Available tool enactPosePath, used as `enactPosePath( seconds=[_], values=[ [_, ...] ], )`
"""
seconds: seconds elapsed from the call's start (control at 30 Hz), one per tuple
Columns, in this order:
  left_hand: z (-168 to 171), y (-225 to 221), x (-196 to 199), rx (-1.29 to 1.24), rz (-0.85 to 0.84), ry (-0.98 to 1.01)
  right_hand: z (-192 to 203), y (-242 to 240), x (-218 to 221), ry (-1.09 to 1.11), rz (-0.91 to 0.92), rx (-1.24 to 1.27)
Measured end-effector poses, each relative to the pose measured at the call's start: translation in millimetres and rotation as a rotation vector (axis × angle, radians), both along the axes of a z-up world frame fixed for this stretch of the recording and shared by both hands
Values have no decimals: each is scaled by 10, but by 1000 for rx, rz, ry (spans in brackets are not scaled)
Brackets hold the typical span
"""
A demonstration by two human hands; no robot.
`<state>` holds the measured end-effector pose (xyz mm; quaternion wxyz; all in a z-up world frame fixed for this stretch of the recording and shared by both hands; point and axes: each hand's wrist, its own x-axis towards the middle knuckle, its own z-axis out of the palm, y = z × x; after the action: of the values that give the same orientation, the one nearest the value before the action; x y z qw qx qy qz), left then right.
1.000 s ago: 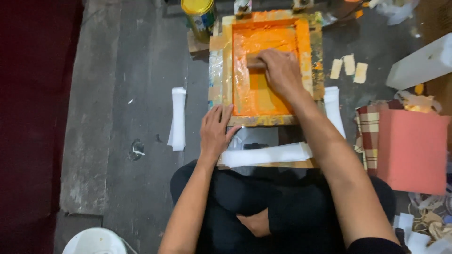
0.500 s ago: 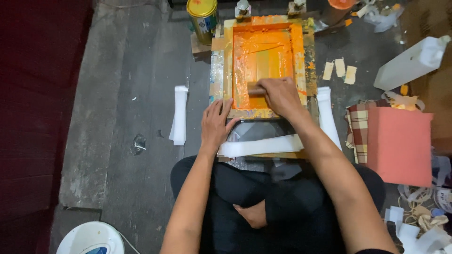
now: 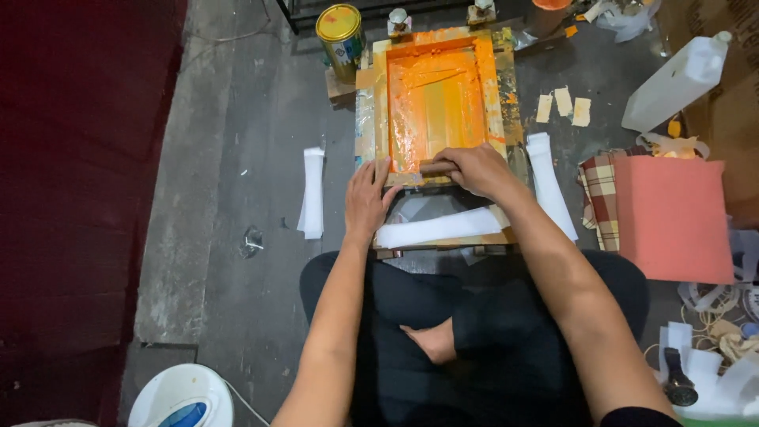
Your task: Manually screen printing orange ink onto white labels using a squeegee and a screen frame.
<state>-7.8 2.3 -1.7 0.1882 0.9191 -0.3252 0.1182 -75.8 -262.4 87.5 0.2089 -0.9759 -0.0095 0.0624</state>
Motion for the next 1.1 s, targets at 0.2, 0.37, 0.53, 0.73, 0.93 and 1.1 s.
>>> enactPosePath(
  seconds=[0.2,0.37,0.53,0.73,0.93,1.1],
  values=[
    [10,5,-6,-36,-25,-57,68,-18,-32,6,-43,89],
    [-90,6,41,-13,-26,-83,150,-57,2,-81,-17,165],
    [-98,8,107,-39,-26,-96,253,-221,282,-111,-81,308],
    [263,-44,37,-126,-37,-8,-265,-485,1054,-418,-36,66],
    [231,-25,64,-65,-34,-13,-395,-423,1290,-666,30,-119],
    [233,-27,57,-82,-31,4,-376,-354,1121,-629,26,-103]
  ],
)
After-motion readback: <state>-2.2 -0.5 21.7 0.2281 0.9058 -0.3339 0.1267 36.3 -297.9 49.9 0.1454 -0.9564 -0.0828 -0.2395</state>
